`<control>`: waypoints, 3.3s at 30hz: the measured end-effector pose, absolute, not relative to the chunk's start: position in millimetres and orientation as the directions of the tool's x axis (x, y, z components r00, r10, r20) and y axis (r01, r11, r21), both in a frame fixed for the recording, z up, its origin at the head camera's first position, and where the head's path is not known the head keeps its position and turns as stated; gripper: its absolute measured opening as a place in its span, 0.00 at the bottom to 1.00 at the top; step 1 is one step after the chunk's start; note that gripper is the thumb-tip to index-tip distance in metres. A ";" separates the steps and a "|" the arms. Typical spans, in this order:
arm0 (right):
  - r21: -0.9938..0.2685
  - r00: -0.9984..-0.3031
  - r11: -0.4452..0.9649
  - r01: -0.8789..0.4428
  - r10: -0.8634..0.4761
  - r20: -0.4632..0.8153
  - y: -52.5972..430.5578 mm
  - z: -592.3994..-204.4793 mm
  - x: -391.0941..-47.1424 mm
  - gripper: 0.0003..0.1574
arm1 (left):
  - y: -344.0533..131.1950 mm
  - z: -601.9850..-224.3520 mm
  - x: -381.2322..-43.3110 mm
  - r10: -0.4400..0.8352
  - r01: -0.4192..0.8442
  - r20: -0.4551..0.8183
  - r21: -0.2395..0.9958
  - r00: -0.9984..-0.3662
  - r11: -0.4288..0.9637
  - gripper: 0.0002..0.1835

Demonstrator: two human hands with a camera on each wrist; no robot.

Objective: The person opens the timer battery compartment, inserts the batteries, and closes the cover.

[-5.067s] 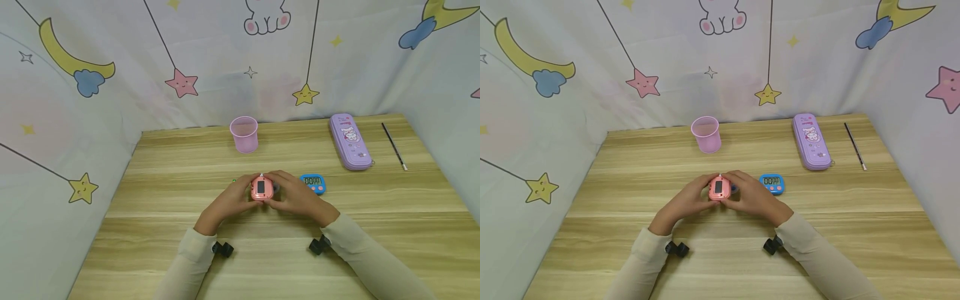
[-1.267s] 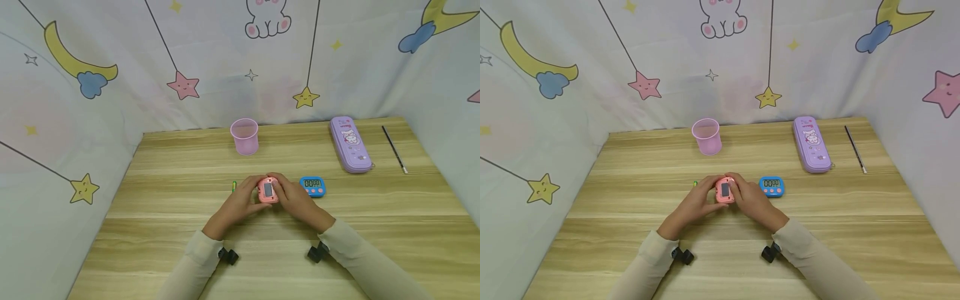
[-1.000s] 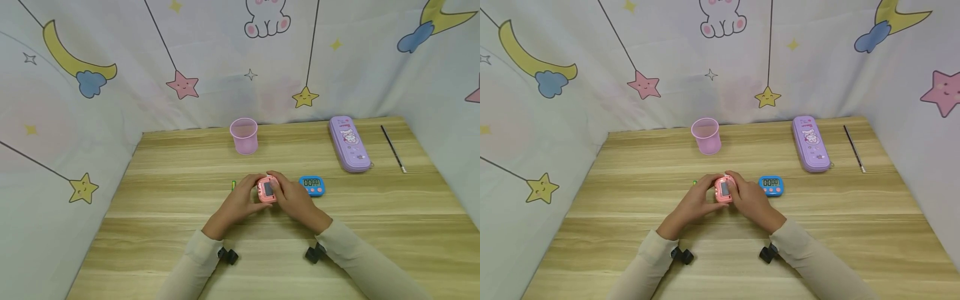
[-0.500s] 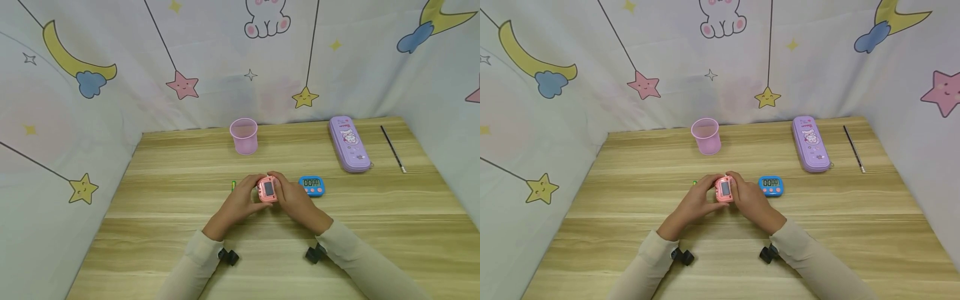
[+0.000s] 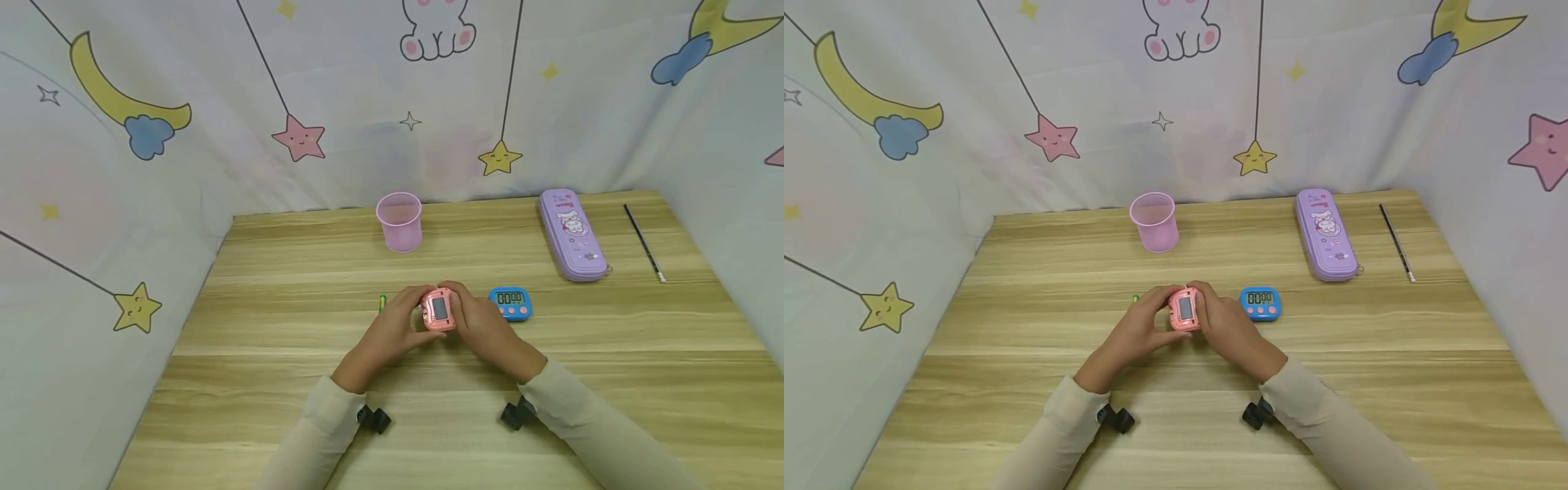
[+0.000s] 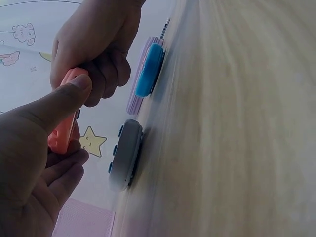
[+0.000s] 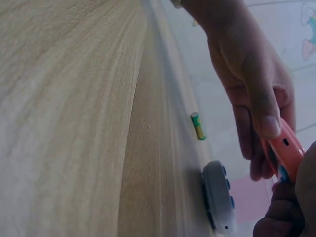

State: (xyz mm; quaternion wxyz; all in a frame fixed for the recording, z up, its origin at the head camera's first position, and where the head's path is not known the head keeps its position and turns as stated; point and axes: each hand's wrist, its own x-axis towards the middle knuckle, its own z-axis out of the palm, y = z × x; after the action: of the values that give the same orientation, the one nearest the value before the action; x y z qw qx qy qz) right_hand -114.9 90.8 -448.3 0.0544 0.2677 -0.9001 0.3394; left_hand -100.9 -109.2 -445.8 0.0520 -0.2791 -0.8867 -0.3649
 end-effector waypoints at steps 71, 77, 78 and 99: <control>-0.780 -0.904 0.479 -0.402 -0.343 0.255 104.8 -430.8 -125.4 0.07 | -111.8 -438.3 -102.3 0.415 0.476 0.254 0.624 -0.874 0.620 0.43; -0.828 -0.919 0.442 -0.345 -0.337 0.203 107.1 -429.5 -126.1 0.06 | -113.6 -438.9 -102.8 0.411 0.457 0.228 0.618 -0.883 0.640 0.42; -0.833 -0.921 0.438 -0.338 -0.338 0.196 107.4 -429.3 -126.4 0.06 | -114.1 -438.8 -102.7 0.409 0.454 0.225 0.618 -0.884 0.642 0.42; -0.849 -0.906 0.410 -0.335 -0.389 0.170 109.9 -425.1 -127.7 0.16 | -127.9 -438.9 -109.2 0.351 0.432 0.262 0.664 -0.899 0.610 0.42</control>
State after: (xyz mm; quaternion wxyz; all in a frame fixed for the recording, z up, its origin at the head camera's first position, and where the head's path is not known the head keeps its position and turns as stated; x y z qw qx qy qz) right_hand -127.7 109.9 -425.1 -0.0269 0.2155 -0.8391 0.4987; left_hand -109.2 -127.9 -438.9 0.0527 -0.2184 -0.8957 -0.3837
